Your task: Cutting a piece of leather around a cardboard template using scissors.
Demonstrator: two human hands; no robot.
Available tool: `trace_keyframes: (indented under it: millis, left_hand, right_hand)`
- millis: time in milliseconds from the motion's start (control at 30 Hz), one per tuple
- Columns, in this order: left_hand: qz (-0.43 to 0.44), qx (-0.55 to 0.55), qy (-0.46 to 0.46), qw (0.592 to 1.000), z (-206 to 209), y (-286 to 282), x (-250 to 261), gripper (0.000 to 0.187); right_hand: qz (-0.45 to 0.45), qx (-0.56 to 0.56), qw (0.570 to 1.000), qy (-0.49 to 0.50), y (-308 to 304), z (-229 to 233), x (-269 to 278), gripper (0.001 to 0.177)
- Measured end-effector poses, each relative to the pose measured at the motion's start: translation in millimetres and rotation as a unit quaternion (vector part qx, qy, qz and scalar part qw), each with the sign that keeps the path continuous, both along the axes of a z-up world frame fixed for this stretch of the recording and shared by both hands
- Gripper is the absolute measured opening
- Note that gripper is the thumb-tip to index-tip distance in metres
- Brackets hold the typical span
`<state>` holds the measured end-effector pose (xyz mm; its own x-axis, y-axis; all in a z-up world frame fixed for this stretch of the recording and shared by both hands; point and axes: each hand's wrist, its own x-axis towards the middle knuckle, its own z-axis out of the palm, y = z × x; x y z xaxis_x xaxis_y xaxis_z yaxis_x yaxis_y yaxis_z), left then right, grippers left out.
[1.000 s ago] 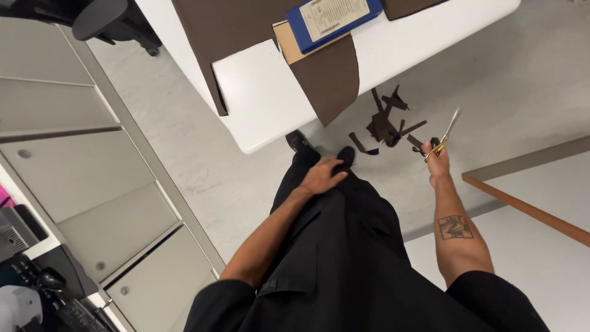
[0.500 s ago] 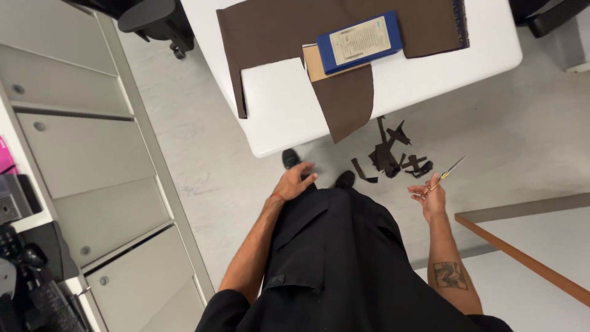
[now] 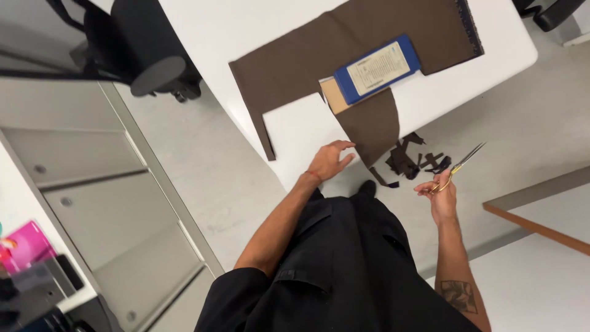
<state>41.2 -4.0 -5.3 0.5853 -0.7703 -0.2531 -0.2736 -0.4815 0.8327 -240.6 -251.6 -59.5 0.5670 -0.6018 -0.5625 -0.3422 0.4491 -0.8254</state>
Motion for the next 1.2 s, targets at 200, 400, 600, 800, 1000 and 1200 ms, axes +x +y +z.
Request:
trace_keyframes:
  millis: [200,400,600,800,1000,1200]
  left_hand:
    - [-0.103,0.056,-0.089,0.989,-25.6,15.5,52.4,0.040]
    - [-0.160,0.183,-0.272,0.931,-42.9,24.0,120.0,0.062]
    - [-0.152,0.240,-0.277,0.918,-56.4,48.2,151.2,0.066]
    - [-0.185,0.247,-0.275,0.911,-56.9,41.8,165.6,0.061]
    - [-0.198,0.242,-0.301,0.901,-50.3,26.3,180.9,0.060]
    - [-0.221,0.180,-0.334,0.898,-54.9,20.7,211.3,0.056]
  right_hand:
    - [-0.010,0.014,0.998,-0.054,74.4,11.8,50.1,0.052]
    - [0.009,0.050,0.995,-0.081,114.9,18.1,68.1,0.050]
    - [0.097,0.100,0.989,-0.055,124.1,17.8,75.9,0.046]
    - [0.244,0.142,0.958,-0.057,131.4,14.9,118.9,0.051]
    - [0.294,0.180,0.937,-0.058,169.6,18.2,155.7,0.053]
    - [0.268,0.184,0.943,-0.066,210.5,7.7,184.4,0.055]
